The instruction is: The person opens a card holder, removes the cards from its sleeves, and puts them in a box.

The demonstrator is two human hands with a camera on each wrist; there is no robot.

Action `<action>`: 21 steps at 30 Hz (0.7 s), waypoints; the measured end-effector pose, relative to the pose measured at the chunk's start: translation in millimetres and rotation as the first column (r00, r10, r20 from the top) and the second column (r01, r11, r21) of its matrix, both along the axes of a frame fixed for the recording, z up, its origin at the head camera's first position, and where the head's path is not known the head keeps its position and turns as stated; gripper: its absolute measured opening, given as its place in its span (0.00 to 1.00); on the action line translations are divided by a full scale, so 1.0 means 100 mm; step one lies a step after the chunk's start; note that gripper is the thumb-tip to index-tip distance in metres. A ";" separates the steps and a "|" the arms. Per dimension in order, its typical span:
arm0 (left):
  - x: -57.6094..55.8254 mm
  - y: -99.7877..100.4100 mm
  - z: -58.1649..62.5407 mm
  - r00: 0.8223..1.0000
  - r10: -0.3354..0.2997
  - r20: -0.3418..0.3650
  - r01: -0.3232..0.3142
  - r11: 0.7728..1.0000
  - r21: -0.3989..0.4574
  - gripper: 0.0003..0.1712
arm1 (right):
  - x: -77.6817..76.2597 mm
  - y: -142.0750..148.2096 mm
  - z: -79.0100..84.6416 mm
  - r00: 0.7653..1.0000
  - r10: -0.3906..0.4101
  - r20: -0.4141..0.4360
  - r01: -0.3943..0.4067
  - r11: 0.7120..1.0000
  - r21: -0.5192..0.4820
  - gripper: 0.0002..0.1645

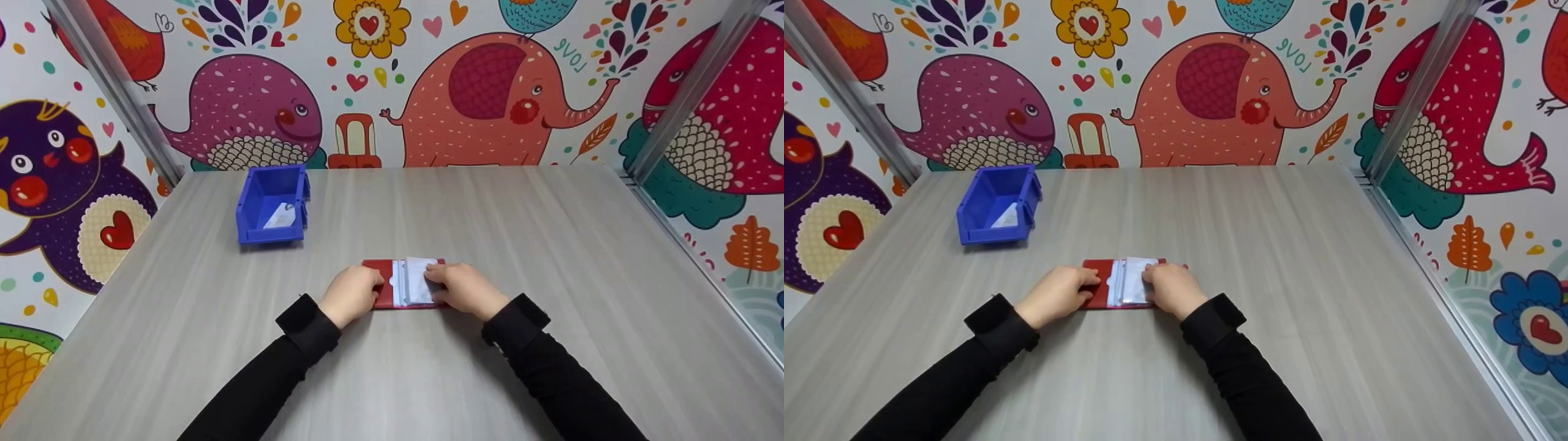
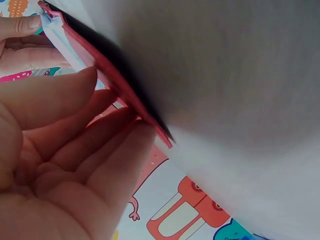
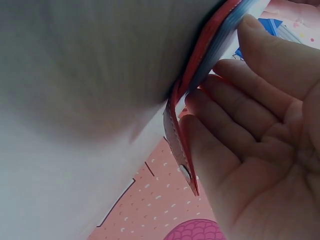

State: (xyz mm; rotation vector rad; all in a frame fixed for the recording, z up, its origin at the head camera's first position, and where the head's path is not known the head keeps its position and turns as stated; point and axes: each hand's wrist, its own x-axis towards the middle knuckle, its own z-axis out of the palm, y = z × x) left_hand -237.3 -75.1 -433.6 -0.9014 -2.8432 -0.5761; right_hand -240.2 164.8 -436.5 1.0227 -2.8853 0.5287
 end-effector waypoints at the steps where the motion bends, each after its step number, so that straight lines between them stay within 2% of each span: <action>1: 0.00 0.00 0.00 1.000 0.002 0.001 -0.002 1.000 0.002 0.10 | 0.00 0.00 0.00 1.000 0.001 0.001 -0.001 1.000 -0.002 0.19; 11: 0.01 0.01 0.00 0.999 0.039 0.028 -0.039 0.999 0.006 0.06 | -0.05 0.03 0.01 1.000 0.007 0.000 -0.007 1.000 -0.019 0.17; 21: 0.01 0.01 -0.01 0.999 0.045 0.026 -0.045 0.999 0.003 0.06 | -0.13 0.05 0.01 0.998 -0.058 0.017 0.058 0.997 -0.052 0.18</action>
